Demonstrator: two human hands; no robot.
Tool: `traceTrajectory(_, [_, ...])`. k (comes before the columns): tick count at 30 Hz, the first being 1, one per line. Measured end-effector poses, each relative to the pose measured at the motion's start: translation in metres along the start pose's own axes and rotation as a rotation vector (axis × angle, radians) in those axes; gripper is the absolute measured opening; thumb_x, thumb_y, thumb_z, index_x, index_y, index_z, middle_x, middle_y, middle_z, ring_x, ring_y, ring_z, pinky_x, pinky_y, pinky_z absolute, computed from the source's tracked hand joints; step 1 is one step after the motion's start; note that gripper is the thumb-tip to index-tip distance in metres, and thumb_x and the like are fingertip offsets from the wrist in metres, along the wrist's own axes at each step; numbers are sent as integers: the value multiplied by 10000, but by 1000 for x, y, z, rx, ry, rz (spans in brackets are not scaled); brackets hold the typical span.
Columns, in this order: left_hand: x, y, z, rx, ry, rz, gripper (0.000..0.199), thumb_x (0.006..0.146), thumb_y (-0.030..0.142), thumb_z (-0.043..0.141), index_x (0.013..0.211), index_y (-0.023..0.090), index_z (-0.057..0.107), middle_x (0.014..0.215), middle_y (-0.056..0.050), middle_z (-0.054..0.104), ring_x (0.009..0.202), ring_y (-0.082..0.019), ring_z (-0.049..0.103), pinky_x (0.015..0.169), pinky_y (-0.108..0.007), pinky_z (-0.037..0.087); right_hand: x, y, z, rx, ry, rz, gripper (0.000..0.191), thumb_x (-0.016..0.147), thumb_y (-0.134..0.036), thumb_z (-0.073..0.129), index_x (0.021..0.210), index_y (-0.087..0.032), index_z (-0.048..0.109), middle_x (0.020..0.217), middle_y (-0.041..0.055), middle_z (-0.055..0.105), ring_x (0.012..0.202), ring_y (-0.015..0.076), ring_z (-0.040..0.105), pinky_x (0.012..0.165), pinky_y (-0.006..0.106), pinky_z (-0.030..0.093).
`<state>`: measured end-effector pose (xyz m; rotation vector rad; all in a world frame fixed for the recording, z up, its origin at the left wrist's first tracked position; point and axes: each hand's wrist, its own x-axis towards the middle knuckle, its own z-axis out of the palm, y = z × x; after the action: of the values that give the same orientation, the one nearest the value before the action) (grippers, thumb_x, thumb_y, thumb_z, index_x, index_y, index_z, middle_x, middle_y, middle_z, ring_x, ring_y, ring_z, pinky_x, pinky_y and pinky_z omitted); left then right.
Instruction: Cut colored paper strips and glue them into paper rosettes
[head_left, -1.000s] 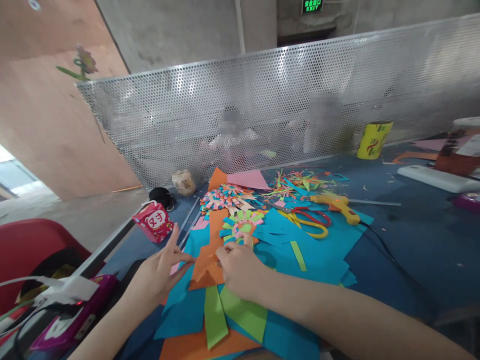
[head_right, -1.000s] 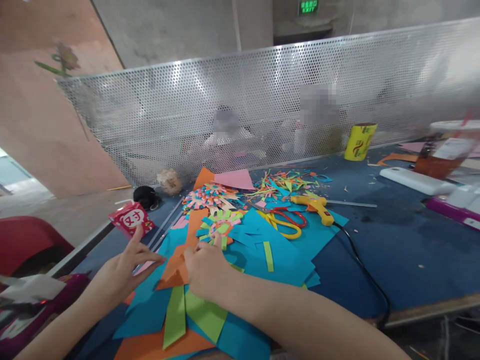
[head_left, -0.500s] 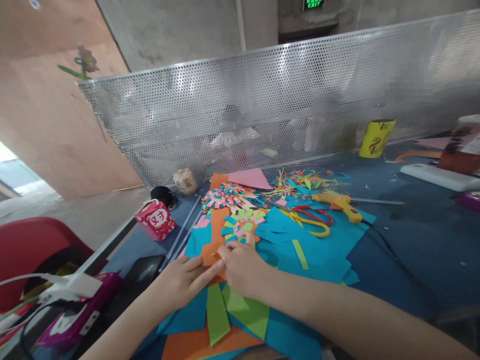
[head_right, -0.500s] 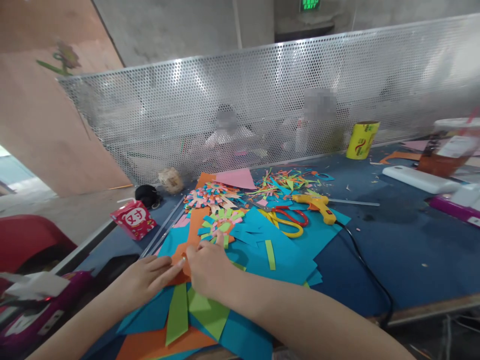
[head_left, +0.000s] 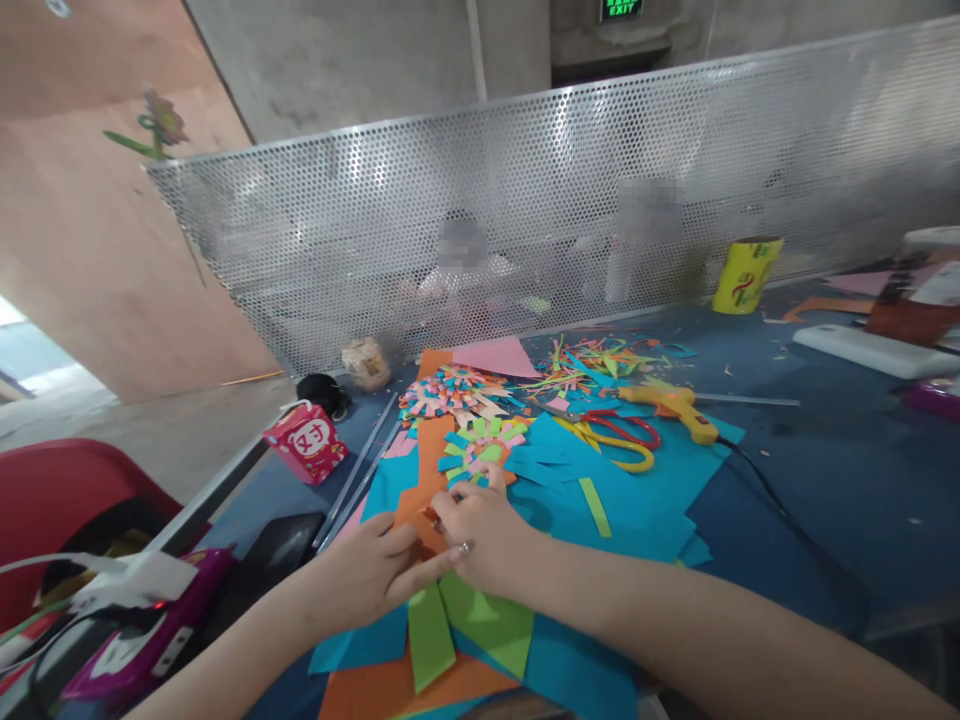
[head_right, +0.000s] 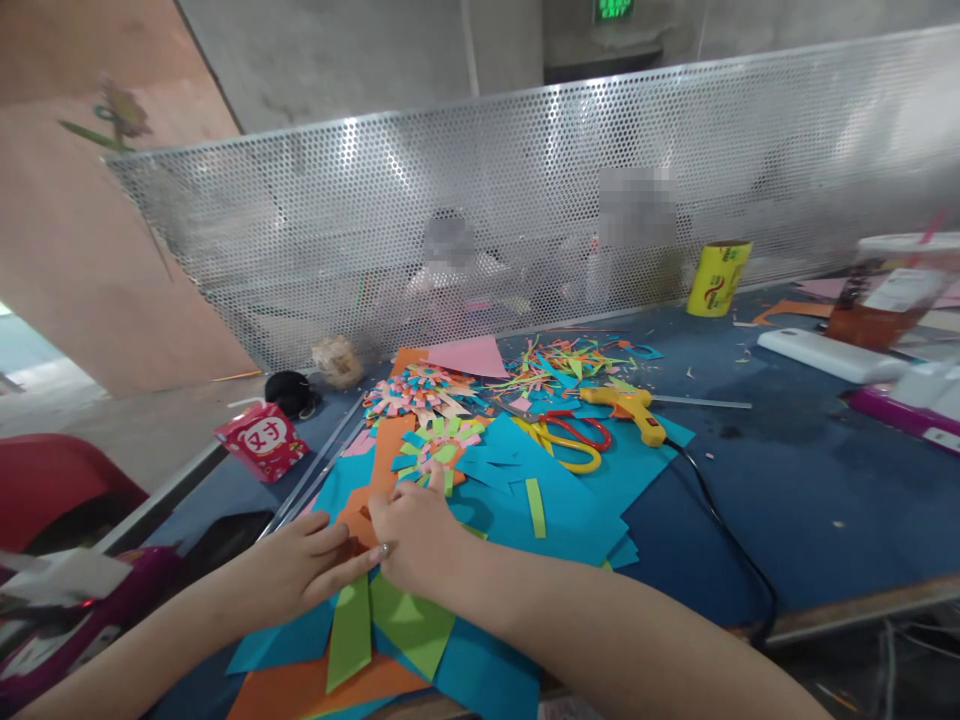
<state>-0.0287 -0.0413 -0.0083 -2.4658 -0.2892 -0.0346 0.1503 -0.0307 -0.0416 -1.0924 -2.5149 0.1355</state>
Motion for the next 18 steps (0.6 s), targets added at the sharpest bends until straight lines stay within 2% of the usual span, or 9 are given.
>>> traceTrajectory(3, [-9, -4, 1, -55, 59, -116, 620, 835, 6, 300, 1389, 86, 32, 613, -8, 590, 555, -163, 517, 537, -277, 394, -1, -1, -3, -18, 10, -20, 197, 712, -114, 465, 899, -142, 520, 767, 71, 618, 844, 209, 541, 917, 456, 270])
traceTrajectory(6, [-20, -5, 1, -189, 127, -370, 623, 874, 99, 345, 1392, 109, -1, 693, -18, 650, 625, -144, 592, 595, -240, 462, 0, -1, -3, -35, 22, -10, 216, 698, -101, 461, 902, -141, 519, 747, 79, 611, 839, 208, 539, 920, 467, 266])
traceTrajectory(8, [-24, -3, 2, -271, 137, -485, 609, 887, 149, 350, 1393, 138, 11, 735, -18, 676, 667, -135, 627, 617, -221, 488, 0, -1, -3, -26, 10, -4, 202, 690, -110, 471, 885, -140, 515, 723, 74, 604, 815, 209, 543, 916, 487, 260])
traceTrajectory(14, [-21, 10, 6, -342, 79, -609, 611, 909, 231, 299, 1395, 147, -61, 748, -21, 711, 698, -150, 671, 600, -213, 528, -1, -3, -5, -7, -9, 3, 204, 710, -109, 458, 905, -134, 511, 764, 91, 610, 857, 229, 539, 912, 525, 231])
traceTrajectory(18, [-15, 18, 5, -308, 79, -665, 609, 913, 229, 269, 1394, 167, -99, 737, -14, 717, 676, -167, 679, 569, -231, 534, -1, -4, -6, -4, -28, 3, 226, 684, -102, 471, 903, -135, 517, 764, 87, 611, 851, 220, 534, 930, 498, 231])
